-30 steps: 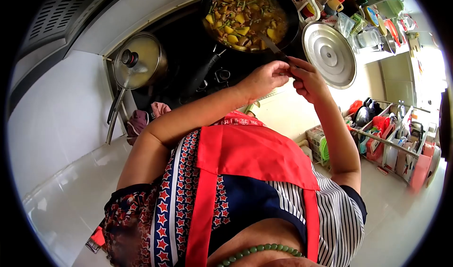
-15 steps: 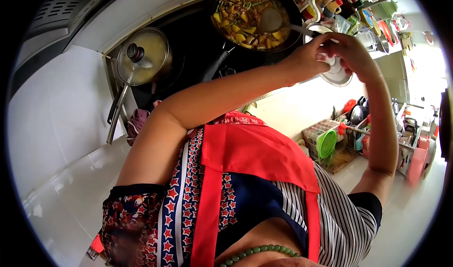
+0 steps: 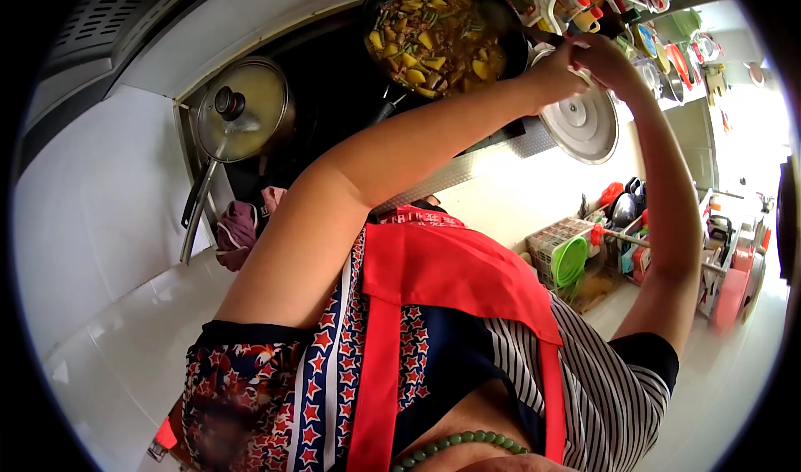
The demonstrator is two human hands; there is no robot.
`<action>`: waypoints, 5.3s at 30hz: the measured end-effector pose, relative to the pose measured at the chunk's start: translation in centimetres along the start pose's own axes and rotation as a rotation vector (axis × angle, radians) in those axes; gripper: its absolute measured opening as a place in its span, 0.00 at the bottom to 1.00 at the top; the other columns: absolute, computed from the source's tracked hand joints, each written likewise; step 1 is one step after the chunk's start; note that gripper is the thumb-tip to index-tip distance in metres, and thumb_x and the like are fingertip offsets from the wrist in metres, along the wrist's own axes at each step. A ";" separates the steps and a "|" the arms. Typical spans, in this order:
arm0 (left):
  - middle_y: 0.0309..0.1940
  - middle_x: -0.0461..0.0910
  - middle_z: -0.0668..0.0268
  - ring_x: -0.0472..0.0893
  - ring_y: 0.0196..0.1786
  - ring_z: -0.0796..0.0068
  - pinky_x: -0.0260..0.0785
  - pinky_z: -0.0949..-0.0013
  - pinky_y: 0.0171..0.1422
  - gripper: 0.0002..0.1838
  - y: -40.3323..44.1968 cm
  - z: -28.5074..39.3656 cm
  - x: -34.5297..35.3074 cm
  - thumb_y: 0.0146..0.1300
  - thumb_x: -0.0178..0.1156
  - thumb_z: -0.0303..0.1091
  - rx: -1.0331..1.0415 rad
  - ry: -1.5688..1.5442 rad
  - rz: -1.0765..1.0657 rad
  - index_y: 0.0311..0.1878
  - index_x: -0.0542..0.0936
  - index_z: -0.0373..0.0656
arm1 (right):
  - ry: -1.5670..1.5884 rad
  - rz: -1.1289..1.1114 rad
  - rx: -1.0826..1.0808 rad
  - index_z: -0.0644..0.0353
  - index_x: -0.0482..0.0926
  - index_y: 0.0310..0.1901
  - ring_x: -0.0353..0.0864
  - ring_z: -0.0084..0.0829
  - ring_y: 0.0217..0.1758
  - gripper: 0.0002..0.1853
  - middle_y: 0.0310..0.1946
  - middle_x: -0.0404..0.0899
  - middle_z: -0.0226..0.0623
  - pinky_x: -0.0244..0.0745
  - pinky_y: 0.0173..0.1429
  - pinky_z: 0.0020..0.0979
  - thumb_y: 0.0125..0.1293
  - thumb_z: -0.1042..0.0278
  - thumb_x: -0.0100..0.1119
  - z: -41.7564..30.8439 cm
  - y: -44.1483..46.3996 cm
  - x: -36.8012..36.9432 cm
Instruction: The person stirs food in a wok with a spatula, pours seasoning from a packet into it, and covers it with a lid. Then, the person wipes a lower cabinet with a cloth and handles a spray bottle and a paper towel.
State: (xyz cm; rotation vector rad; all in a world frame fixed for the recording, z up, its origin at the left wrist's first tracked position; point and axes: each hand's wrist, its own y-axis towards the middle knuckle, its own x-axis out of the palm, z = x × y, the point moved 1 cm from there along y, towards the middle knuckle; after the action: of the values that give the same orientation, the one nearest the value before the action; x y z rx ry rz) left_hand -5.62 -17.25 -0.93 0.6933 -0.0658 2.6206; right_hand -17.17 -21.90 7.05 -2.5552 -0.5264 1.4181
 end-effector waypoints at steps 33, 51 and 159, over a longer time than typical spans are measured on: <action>0.66 0.61 0.46 0.67 0.65 0.47 0.69 0.58 0.62 0.47 7.9 2.7 -7.7 0.56 0.56 0.23 0.329 0.106 0.292 0.73 0.38 0.45 | -0.449 -0.120 -0.298 0.52 0.83 0.48 0.81 0.27 0.37 0.23 0.35 0.85 0.35 0.76 0.41 0.29 0.46 0.68 0.69 -8.5 13.7 -4.5; 0.68 0.54 0.48 0.67 0.64 0.56 0.70 0.64 0.56 0.43 -5.2 1.2 1.7 0.56 0.55 0.15 0.264 -0.032 0.212 0.68 0.44 0.54 | -0.548 -0.069 -0.549 0.58 0.82 0.46 0.84 0.36 0.37 0.19 0.34 0.84 0.43 0.75 0.43 0.31 0.52 0.85 0.55 -8.4 -3.3 -2.4; 0.51 0.74 0.50 0.77 0.56 0.62 0.74 0.68 0.55 0.47 -5.9 4.0 4.5 0.59 0.59 0.26 0.321 0.454 -0.012 0.70 0.36 0.27 | -0.218 0.100 -0.201 0.58 0.78 0.54 0.81 0.23 0.25 0.18 0.27 0.82 0.35 0.74 0.29 0.26 0.63 0.62 0.55 -5.4 -10.0 -3.4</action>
State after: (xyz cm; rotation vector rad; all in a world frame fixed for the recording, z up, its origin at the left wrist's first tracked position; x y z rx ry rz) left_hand -4.80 -10.73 4.39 0.1773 0.4990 2.7359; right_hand -16.47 -13.85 15.79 -2.6268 -0.6107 1.7760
